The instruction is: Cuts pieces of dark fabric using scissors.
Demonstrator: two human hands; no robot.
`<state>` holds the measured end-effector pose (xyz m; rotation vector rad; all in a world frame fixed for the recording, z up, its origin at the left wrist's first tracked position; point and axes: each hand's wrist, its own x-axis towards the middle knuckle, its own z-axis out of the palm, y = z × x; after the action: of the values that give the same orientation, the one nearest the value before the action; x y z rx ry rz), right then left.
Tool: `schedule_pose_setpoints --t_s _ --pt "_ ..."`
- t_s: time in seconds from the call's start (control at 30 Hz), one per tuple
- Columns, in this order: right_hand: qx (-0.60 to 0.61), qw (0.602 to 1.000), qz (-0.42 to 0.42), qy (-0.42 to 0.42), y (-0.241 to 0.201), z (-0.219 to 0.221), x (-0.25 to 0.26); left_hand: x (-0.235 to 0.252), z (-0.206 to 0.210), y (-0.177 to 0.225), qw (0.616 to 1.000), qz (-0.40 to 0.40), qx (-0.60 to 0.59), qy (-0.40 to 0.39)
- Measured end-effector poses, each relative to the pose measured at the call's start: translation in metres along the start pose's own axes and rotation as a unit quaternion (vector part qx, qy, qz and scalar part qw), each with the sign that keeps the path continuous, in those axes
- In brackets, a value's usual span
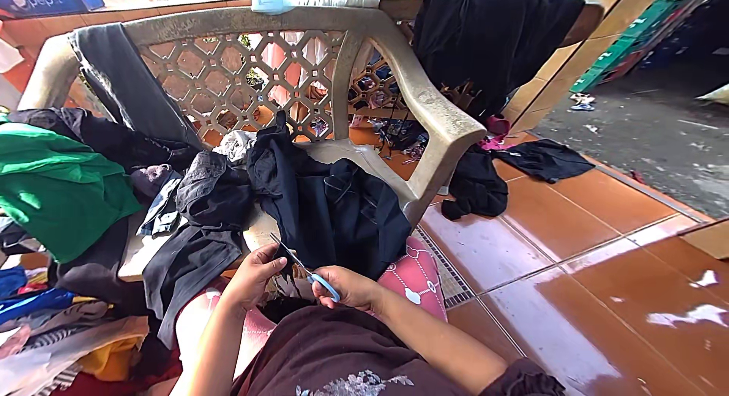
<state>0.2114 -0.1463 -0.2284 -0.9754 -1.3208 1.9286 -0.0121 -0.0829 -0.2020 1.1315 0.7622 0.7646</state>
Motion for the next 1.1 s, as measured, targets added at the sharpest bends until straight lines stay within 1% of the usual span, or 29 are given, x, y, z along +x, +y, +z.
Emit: schedule_pose_setpoints --t_s 0.1,0.17,0.23,0.3,0.33,0.37,0.4,0.43,0.47,0.5,0.53,0.57,0.63,0.67,0.7,0.77,0.8,0.83,0.87,0.9,0.93,1.0,1.07,1.1 --pt "-0.021 0.999 0.022 -0.013 -0.002 -0.003 -0.002 0.000 -0.005 0.002 1.000 -0.005 0.017 -0.006" --pt "-0.074 0.995 0.063 -0.024 -0.006 -0.008 -0.007 -0.002 -0.011 0.005 0.999 -0.006 0.043 0.008" --pt "-0.130 0.986 0.097 -0.049 -0.007 -0.018 -0.016 -0.005 -0.017 0.011 0.997 -0.002 0.060 0.048" --pt "-0.165 0.977 0.116 -0.068 -0.004 -0.031 -0.027 -0.008 -0.023 0.017 0.991 0.009 0.066 0.116" --pt "-0.171 0.976 0.116 -0.062 -0.002 -0.038 -0.032 -0.008 -0.026 0.020 0.986 0.020 0.059 0.154" --pt "-0.171 0.979 0.109 -0.036 -0.001 -0.043 -0.037 -0.008 -0.031 0.021 0.979 0.037 0.045 0.193" --pt "-0.168 0.981 0.092 0.014 -0.001 -0.046 -0.041 -0.007 -0.036 0.023 0.971 0.059 0.023 0.231" --pt "-0.173 0.979 0.069 0.087 -0.004 -0.048 -0.043 -0.005 -0.041 0.023 0.959 0.084 -0.005 0.269" --pt "-0.196 0.964 0.049 0.173 -0.007 -0.050 -0.044 -0.003 -0.046 0.024 0.946 0.106 -0.034 0.303" --pt "-0.239 0.935 0.042 0.259 -0.012 -0.054 -0.042 -0.001 -0.049 0.026 0.934 0.124 -0.057 0.330" --pt "-0.289 0.897 0.044 0.332 -0.016 -0.060 -0.039 0.000 -0.052 0.028 0.925 0.132 -0.069 0.349" --pt "-0.333 0.858 0.054 0.387 -0.021 -0.066 -0.036 0.000 -0.053 0.030 0.920 0.132 -0.074 0.363" --pt "-0.422 0.781 0.075 0.454 -0.024 -0.077 -0.030 0.000 -0.054 0.031 0.915 0.130 -0.070 0.376" --pt "-0.459 0.751 0.090 0.466 -0.024 -0.082 -0.025 0.000 -0.053 0.030 0.914 0.130 -0.066 0.379" --pt "-0.480 0.737 0.126 0.458 -0.024 -0.086 -0.021 0.001 -0.052 0.030 0.912 0.129 -0.064 0.385" --pt "-0.499 0.732 0.192 0.423 -0.022 -0.090 -0.011 0.001 -0.053 0.029 0.906 0.126 -0.070 0.398" --pt "-0.513 0.728 0.207 0.405 -0.020 -0.090 -0.006 0.000 -0.056 0.029 0.904 0.126 -0.079 0.401" --pt "-0.535 0.721 0.202 0.392 -0.018 -0.089 -0.003 0.000 -0.059 0.028 0.901 0.128 -0.086 0.405" --pt "-0.556 0.717 0.176 0.382 -0.016 -0.086 -0.002 0.000 -0.063 0.028 0.897 0.127 -0.093 0.413" --pt "-0.572 0.721 0.143 0.364 -0.014 -0.084 -0.001 0.000 -0.067 0.029 0.894 0.127 -0.100 0.418" --pt "-0.581 0.731 0.120 0.336 -0.013 -0.081 0.000 0.000 -0.071 0.029 0.891 0.125 -0.107 0.424" --pt "-0.573 0.760 0.129 0.277 -0.022 -0.078 0.004 0.000 -0.077 0.031 0.886 0.119 -0.122 0.430" --pt "-0.547 0.784 0.133 0.261 -0.040 -0.083 0.008 -0.001 -0.083 0.032 0.885 0.114 -0.133 0.432" --pt "-0.545 0.785 0.121 0.268 -0.057 -0.089 0.009 -0.001 -0.086 0.032 0.883 0.113 -0.139 0.434"
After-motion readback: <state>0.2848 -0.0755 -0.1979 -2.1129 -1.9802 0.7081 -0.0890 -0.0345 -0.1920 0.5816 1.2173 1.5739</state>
